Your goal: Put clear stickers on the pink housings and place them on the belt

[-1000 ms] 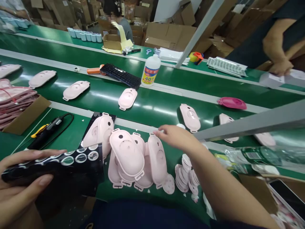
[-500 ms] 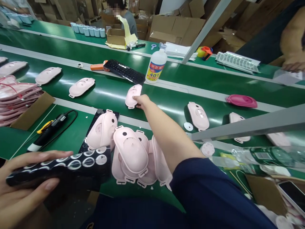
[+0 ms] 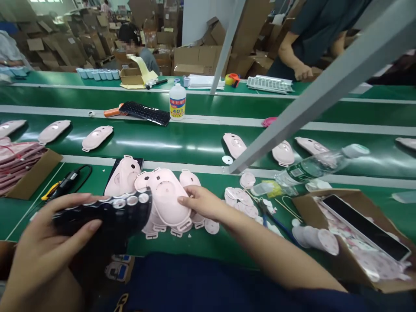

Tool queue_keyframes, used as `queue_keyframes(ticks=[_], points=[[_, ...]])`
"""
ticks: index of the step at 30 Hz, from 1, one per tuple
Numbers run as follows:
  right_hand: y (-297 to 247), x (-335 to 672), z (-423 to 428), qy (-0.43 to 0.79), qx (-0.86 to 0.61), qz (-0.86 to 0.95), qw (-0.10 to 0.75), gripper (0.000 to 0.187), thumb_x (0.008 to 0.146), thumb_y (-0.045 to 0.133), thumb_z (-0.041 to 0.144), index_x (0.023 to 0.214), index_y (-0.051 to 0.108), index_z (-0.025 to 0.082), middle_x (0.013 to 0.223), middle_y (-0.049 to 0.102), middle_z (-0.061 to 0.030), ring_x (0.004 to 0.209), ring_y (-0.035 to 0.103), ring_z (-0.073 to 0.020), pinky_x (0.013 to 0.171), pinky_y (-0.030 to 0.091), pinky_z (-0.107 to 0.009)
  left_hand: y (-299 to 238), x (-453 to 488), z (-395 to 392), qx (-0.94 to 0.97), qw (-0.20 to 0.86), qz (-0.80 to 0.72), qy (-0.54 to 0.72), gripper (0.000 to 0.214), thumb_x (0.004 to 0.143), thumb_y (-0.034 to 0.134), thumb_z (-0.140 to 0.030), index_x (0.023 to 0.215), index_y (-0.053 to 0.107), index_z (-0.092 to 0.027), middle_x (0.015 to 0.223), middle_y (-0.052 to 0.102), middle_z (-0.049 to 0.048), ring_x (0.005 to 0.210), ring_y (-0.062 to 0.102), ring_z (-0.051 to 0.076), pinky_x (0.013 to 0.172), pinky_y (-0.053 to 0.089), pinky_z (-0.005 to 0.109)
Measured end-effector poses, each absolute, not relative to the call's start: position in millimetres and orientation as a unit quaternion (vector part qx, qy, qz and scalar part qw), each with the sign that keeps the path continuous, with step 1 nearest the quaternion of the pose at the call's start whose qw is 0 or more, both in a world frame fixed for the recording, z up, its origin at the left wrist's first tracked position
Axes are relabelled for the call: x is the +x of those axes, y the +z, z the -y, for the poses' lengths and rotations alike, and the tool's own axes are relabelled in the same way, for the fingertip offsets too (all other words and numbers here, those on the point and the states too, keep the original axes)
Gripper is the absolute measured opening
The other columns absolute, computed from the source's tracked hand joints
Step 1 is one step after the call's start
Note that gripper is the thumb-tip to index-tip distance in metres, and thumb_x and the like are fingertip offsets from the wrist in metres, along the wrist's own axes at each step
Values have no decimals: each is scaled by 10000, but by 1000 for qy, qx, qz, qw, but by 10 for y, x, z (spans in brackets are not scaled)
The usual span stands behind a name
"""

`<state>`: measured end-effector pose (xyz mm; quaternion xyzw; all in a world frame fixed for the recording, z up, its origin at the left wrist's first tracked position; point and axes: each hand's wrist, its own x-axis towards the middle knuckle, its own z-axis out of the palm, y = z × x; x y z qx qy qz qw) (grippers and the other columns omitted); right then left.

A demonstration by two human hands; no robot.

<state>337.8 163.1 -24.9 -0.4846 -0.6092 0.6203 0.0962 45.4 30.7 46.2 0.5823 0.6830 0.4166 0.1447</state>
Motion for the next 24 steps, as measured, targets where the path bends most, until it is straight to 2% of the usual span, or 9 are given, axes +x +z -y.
queue_keyframes(ticks=[3, 4, 6, 9, 14, 17, 20, 22, 24], points=[[-269, 3381, -1463, 444, -513, 725, 119, 694, 870, 637, 388, 1476, 365, 185, 931, 684, -75, 782, 656, -220, 682, 489, -313, 530, 794, -374, 654, 176, -658, 330, 332, 794, 714, -453, 1063, 628, -277, 1008, 723, -32, 890, 697, 157, 833, 591, 238], [-269, 3380, -1422, 391, -513, 754, 121, 680, 883, 615, 392, 1482, 363, 193, 970, 686, -89, 848, 658, -239, 720, 483, -324, 534, 897, -393, 679, 185, -646, 295, 318, 807, 698, -454, 1068, 630, -286, 1020, 720, -35, 902, 693, 157, 839, 581, 239], [-278, 3379, -1358, 333, -504, 789, 112, 530, 924, 556, 385, 1414, 471, 200, 1061, 674, -118, 940, 651, -258, 774, 473, -335, 526, 1089, -423, 722, 214, -614, 238, 301, 824, 662, -442, 1082, 632, -290, 1035, 718, -27, 905, 688, 165, 810, 566, 242], [-344, 3396, -1329, 326, -466, 812, 129, 419, 947, 550, 336, 1344, 559, 204, 1159, 635, -121, 1002, 629, -233, 833, 471, -322, 507, 1323, -440, 741, 270, -590, 176, 288, 846, 596, -411, 1096, 629, -271, 1053, 706, -2, 920, 674, 184, 782, 550, 269], [-560, 3561, -1448, 358, -375, 818, 248, 355, 905, 557, 182, 1252, 633, 182, 1119, 667, -102, 1046, 614, -201, 958, 469, -347, 515, 1453, -486, 723, 344, -582, 142, 321, 862, 551, -380, 1164, 582, -277, 1159, 658, -2, 1036, 621, 193, 905, 497, 310], [-708, 3706, -1531, 310, -424, 800, 291, 323, 887, 513, 176, 1167, 668, 214, 1192, 661, -92, 1147, 593, -222, 1038, 436, -405, 492, 1427, -534, 717, 396, -566, 93, 355, 819, 596, -347, 1166, 582, -274, 1145, 654, -3, 1017, 616, 202, 902, 478, 317], [-873, 3797, -1599, 269, -518, 771, 255, 506, 861, 546, 276, 1343, 551, 121, 1345, 567, -200, 1294, 506, -341, 1101, 354, -541, 397, 1394, -554, 705, 410, -575, 64, 401, 758, 656, -307, 1153, 614, -255, 1111, 672, 16, 988, 626, 219, 881, 476, 320], [-1001, 3821, -1644, 304, -574, 740, 175, 696, 869, 537, 384, 1471, 393, 65, 1428, 498, -244, 1318, 497, -376, 1112, 349, -537, 298, 1370, -546, 696, 407, -586, 78, 438, 734, 689, -309, 1162, 627, -245, 1141, 678, 32, 1008, 627, 228, 892, 475, 320], [-1139, 3826, -1699, 360, -573, 724, 132, 801, 868, 504, 460, 1524, 285, 55, 1471, 467, -239, 1318, 512, -363, 1116, 372, -487, 197, 1341, -518, 693, 409, -586, 92, 485, 720, 719, -326, 1189, 625, -248, 1187, 673, 39, 1031, 626, 235, 907, 475, 323]])
